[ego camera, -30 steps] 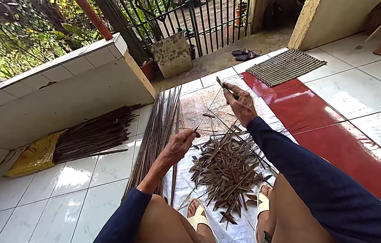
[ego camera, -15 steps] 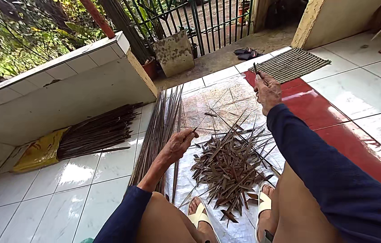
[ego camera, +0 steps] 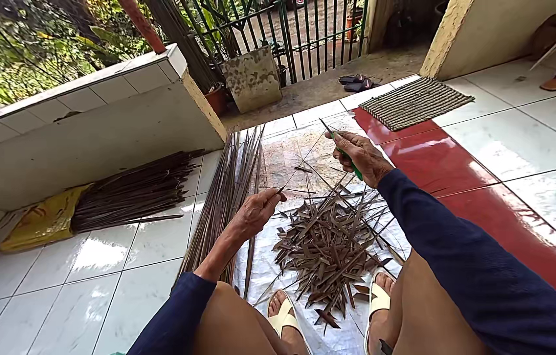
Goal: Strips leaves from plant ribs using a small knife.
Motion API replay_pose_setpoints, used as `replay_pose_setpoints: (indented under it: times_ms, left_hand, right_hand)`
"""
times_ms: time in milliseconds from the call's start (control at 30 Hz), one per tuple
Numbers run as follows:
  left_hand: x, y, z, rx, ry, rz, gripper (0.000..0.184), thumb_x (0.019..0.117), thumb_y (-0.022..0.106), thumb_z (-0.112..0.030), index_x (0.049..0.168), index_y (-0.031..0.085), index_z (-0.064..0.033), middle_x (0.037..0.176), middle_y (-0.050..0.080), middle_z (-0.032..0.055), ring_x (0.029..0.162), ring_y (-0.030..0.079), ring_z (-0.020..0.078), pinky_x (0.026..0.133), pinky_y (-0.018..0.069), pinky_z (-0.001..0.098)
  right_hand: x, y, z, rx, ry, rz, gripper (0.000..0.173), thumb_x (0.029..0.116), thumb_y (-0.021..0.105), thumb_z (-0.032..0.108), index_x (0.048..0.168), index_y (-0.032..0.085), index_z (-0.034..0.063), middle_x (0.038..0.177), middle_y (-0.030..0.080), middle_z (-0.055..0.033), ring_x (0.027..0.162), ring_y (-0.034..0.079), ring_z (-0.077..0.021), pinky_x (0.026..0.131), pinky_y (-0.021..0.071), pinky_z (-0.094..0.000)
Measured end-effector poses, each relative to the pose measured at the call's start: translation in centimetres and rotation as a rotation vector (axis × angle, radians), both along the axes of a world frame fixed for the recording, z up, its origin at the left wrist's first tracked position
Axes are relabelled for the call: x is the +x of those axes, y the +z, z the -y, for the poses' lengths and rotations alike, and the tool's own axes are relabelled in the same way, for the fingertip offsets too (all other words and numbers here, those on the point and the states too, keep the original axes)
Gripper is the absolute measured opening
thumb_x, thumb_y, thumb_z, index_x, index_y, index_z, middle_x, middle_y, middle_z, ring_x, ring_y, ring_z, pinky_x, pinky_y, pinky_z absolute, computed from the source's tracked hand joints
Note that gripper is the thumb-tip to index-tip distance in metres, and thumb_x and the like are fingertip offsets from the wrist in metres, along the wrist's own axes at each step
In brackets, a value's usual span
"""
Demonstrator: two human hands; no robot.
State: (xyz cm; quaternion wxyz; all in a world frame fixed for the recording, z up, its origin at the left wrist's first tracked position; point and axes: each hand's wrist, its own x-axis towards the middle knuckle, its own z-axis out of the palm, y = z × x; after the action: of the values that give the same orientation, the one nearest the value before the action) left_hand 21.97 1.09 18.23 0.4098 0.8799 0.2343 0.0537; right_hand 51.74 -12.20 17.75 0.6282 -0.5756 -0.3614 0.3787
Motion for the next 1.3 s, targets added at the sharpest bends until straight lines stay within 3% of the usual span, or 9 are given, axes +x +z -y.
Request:
replay_pose_setpoints:
  times_ms: [100, 333, 733, 1000, 1067, 1100, 1133, 1167, 1300]
  left_hand:
    - [0.0, 0.0, 0.1, 0.004, -0.012, -0.007, 0.032, 0.1124, 0.041, -0.032, 0.119, 0.069, -0.0191, 0.066, 0.049, -0.0015, 0.049, 0.045, 0.0091, 0.045, 0.0412, 0.0252]
    - [-0.2, -0.1, 0.1, 0.006, -0.024, 0.008, 0.032, 0.1124, 0.041, -0.031, 0.119, 0.070, -0.0179, 0.067, 0.050, -0.0012, 0.050, 0.045, 0.0090, 0.046, 0.0412, 0.0251]
    - [-0.3, 0.0, 0.1, 0.007, -0.037, 0.012, 0.031, 0.1121, 0.043, -0.030, 0.117, 0.070, -0.0183, 0.066, 0.050, -0.0007, 0.049, 0.045, 0.0093, 0.045, 0.0407, 0.0251]
    - [-0.2, -0.2, 0.2, 0.049, -0.051, 0.008, 0.031, 0.1121, 0.042, -0.030, 0.116, 0.071, -0.0185, 0.066, 0.050, -0.0017, 0.050, 0.045, 0.0086, 0.047, 0.0414, 0.0253]
    - [-0.2, 0.0, 0.2, 0.017, -0.045, 0.009, 0.031, 0.1122, 0.042, -0.030, 0.116, 0.071, -0.0181, 0.065, 0.048, -0.0014, 0.049, 0.044, 0.0092, 0.045, 0.0398, 0.0252]
    - [-0.2, 0.1, 0.2, -0.010, -0.036, 0.014, 0.032, 0.1123, 0.042, -0.030, 0.116, 0.070, -0.0173, 0.064, 0.047, -0.0008, 0.048, 0.043, 0.0097, 0.044, 0.0385, 0.0251]
    - [-0.2, 0.2, 0.2, -0.030, -0.021, 0.021, 0.032, 0.1123, 0.041, -0.030, 0.115, 0.070, -0.0170, 0.063, 0.046, -0.0003, 0.047, 0.042, 0.0104, 0.043, 0.0379, 0.0255]
    - [-0.2, 0.3, 0.2, -0.040, -0.002, 0.024, 0.032, 0.1123, 0.042, -0.031, 0.115, 0.070, -0.0171, 0.063, 0.045, 0.0004, 0.046, 0.041, 0.0112, 0.043, 0.0376, 0.0262]
    - [-0.6, 0.4, -0.2, -0.026, 0.020, 0.019, 0.032, 0.1124, 0.042, -0.033, 0.114, 0.070, -0.0171, 0.062, 0.046, 0.0012, 0.046, 0.042, 0.0124, 0.043, 0.0377, 0.0273]
  right_hand:
    - [0.0, -0.1, -0.4, 0.029, -0.007, -0.025, 0.039, 0.1108, 0.045, 0.036, 0.145, 0.056, 0.0214, 0.073, 0.053, 0.0017, 0.051, 0.043, -0.0077, 0.045, 0.0352, -0.0210]
    - [-0.4, 0.2, -0.5, 0.106, 0.014, -0.012, 0.037, 0.1105, 0.046, 0.033, 0.144, 0.059, 0.0251, 0.072, 0.052, 0.0016, 0.050, 0.042, -0.0081, 0.044, 0.0340, -0.0211]
    - [-0.9, 0.5, -0.5, 0.103, -0.017, -0.023, 0.041, 0.1105, 0.047, 0.034, 0.150, 0.053, 0.0247, 0.071, 0.050, 0.0017, 0.051, 0.042, -0.0087, 0.044, 0.0356, -0.0218]
    - [-0.7, 0.5, -0.5, 0.146, -0.035, 0.022, 0.037, 0.1105, 0.047, 0.030, 0.145, 0.059, 0.0244, 0.070, 0.049, 0.0007, 0.050, 0.040, -0.0090, 0.043, 0.0337, -0.0221]
    - [-0.5, 0.3, -0.7, 0.132, -0.117, 0.215, 0.036, 0.1102, 0.048, 0.030, 0.143, 0.062, 0.0231, 0.082, 0.059, 0.0014, 0.055, 0.044, -0.0084, 0.048, 0.0358, -0.0237]
    - [0.0, -0.2, -0.8, 0.114, -0.150, 0.344, 0.036, 0.1100, 0.049, 0.030, 0.142, 0.063, 0.0229, 0.100, 0.068, 0.0027, 0.062, 0.051, -0.0077, 0.056, 0.0424, -0.0255]
    - [0.6, -0.7, -0.9, 0.079, -0.168, 0.455, 0.037, 0.1100, 0.048, 0.032, 0.142, 0.063, 0.0235, 0.123, 0.070, 0.0049, 0.073, 0.060, -0.0068, 0.068, 0.0503, -0.0283]
    - [1.0, -1.3, -1.0, 0.044, -0.183, 0.531, 0.037, 0.1099, 0.047, 0.034, 0.142, 0.063, 0.0232, 0.132, 0.068, 0.0044, 0.080, 0.065, -0.0082, 0.077, 0.0534, -0.0328]
    - [1.0, -2.0, -1.0, -0.090, -0.234, 0.676, 0.038, 0.1100, 0.045, 0.036, 0.141, 0.065, 0.0273, 0.120, 0.073, -0.0028, 0.084, 0.066, -0.0196, 0.079, 0.0516, -0.0496]
